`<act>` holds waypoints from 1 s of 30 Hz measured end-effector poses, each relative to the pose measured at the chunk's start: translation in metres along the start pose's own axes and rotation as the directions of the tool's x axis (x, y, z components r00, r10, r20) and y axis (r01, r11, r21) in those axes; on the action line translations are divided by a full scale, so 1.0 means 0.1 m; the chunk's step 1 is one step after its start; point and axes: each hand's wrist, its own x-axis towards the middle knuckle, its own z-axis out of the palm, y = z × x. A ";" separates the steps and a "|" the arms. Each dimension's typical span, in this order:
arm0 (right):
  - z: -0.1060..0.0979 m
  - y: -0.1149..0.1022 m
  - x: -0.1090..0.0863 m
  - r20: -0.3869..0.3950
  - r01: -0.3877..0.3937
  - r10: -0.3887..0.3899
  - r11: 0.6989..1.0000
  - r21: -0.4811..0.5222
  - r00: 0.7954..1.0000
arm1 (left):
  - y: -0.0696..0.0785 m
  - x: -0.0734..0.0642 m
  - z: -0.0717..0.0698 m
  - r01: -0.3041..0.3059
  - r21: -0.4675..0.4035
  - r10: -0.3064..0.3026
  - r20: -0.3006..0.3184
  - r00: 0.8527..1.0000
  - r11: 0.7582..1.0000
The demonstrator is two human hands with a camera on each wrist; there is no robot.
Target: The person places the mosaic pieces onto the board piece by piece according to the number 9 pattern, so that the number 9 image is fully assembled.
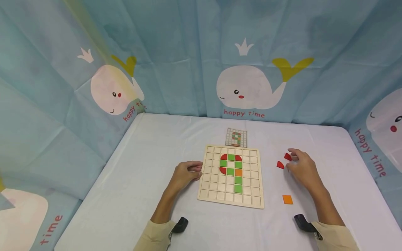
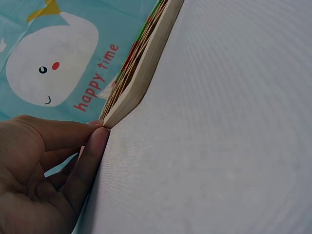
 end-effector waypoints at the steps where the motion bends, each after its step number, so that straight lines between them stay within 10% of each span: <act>1: 0.00 0.00 0.00 0.000 0.003 -0.003 1.000 0.000 1.000 | 0.00 0.00 0.00 -0.001 0.000 0.001 0.000 1.000 1.000; 30: 0.04 0.07 0.20 0.002 0.051 -0.051 0.998 -0.040 0.999 | -0.01 0.01 0.01 0.001 -0.020 0.000 0.002 1.000 1.000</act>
